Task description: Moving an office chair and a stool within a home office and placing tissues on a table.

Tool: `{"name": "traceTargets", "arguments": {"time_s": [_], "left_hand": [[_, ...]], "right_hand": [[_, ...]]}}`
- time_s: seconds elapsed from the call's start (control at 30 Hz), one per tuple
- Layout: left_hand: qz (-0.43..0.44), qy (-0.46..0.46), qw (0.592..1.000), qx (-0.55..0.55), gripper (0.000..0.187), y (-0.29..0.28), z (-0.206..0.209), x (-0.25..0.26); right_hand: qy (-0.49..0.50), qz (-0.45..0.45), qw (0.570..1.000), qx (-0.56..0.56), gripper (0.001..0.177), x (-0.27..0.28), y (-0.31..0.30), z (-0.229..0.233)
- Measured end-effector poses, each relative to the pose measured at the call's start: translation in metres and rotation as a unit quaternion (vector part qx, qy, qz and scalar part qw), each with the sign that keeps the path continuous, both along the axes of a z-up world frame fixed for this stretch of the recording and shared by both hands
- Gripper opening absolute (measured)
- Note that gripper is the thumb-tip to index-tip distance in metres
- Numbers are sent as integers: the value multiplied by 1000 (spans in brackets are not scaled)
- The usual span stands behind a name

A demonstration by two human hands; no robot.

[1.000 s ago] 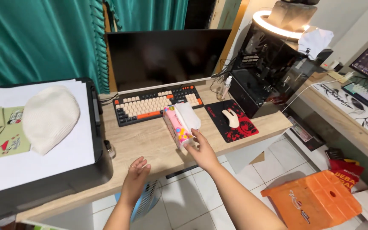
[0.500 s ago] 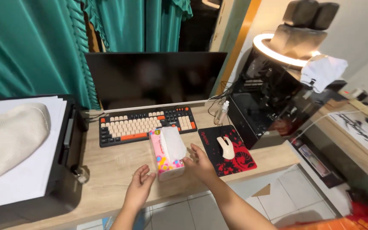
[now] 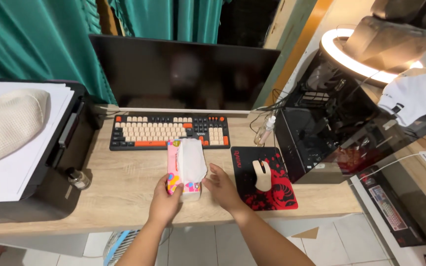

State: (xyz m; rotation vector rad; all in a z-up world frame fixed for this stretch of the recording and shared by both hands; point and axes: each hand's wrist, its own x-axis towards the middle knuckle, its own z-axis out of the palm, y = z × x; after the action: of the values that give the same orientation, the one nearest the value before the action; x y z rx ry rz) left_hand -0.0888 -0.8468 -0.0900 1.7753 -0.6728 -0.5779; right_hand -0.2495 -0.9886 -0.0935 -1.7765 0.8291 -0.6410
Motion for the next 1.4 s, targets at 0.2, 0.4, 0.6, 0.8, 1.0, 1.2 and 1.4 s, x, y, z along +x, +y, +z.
{"name": "traceTargets", "arguments": {"time_s": [0.2,0.4,0.6,0.8,1.0,1.2,1.4], "left_hand": [[-7,64,998,-12,72,-3,-13,9],[-32,93,994,-52,67,4,-16,21],[30,85,991,98,72,27,55,35],[98,-122,986,50,70,40,16,60],[152,-56,987,20,72,52,0,70],[145,-6,989,35,73,61,-4,66],[107,66,991,-44,82,62,-35,67]], "right_hand": [[-132,18,975,179,63,19,-1,-40],[-50,39,965,253,60,25,23,-16],[-37,85,964,251,59,45,62,1],[-14,111,979,169,61,69,75,-19],[-64,29,986,152,37,78,49,-51],[-131,-112,982,77,36,91,-6,-35],[-101,-74,987,104,62,116,-37,-28]]}}
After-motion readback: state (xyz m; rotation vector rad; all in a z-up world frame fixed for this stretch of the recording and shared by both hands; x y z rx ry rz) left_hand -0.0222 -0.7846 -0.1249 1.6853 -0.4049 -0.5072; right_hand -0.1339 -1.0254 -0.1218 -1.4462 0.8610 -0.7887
